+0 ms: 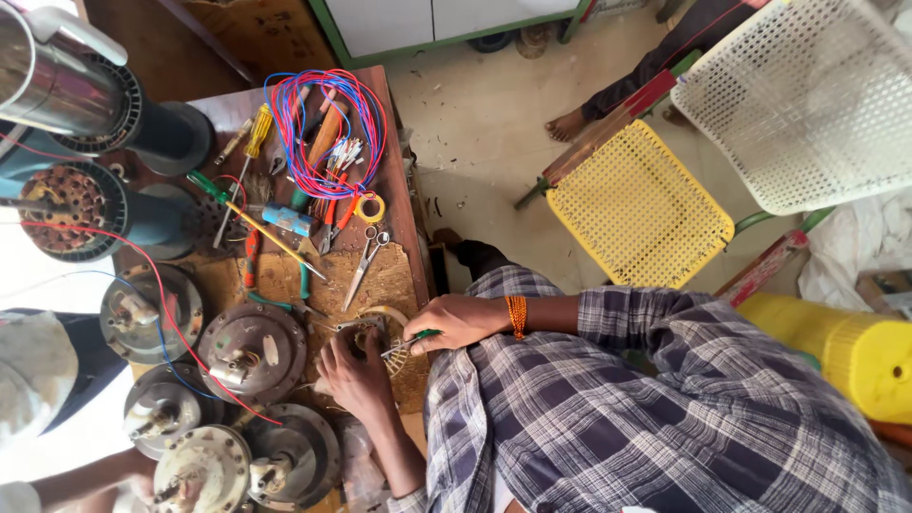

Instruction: The person works on a small electrical motor stator at a cluttered workbench, using a screwdriver and pliers to adjust and secure internal components. The person repeatedly manipulates the stator, occasionally setting it down and picking it up again while handling tools.

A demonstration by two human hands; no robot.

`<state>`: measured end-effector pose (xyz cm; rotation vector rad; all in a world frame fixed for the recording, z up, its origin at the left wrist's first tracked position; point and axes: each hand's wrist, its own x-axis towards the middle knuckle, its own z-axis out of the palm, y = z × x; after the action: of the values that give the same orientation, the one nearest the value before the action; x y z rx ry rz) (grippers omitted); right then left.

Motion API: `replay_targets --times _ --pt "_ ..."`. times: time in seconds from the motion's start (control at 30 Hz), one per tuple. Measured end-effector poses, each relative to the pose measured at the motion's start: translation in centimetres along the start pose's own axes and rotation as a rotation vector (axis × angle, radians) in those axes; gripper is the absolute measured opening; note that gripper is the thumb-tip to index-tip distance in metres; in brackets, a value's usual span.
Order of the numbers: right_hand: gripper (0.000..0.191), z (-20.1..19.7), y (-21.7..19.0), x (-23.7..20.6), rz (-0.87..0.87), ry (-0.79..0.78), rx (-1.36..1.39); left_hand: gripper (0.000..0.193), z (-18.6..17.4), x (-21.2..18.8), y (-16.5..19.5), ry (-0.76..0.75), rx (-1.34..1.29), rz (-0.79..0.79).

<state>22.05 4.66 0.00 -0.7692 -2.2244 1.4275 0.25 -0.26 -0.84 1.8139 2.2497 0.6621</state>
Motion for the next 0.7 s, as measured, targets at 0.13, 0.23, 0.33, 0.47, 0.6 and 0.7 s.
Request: replay_targets --times 0.13,0.23,0.33,0.47,0.6,0.7 --pt "0.026 -1.4 1.3 -0.5 0.059 0.077 0.029 0.026 0.4 -1.0 0.4 0.088 -0.053 0.008" --pt "0.03 -3.4 3.3 -0.3 0.236 0.12 0.12 0.021 1.1 -1.3 1.7 0.137 -0.057 -0.059" --pt "0.028 -5.0 3.9 -1.0 0.172 0.233 0.31 0.022 1.3 -1.1 2.9 0.155 -0.156 -0.102" --pt "0.034 -6.6 4.4 -1.6 0.444 0.116 0.445 0.036 2.2 -3.3 3.9 0.23 -0.026 -0.179" --pt "0.048 -9.1 2.4 -3.1 0.364 -0.015 0.41 0.026 2.0 -5.4 6.6 0.267 -0.126 -0.264" --pt "0.038 -9.5 1.0 -1.7 0.313 -0.067 0.462 0.045 1.9 -5.9 7.9 0.335 -0.145 -0.349"
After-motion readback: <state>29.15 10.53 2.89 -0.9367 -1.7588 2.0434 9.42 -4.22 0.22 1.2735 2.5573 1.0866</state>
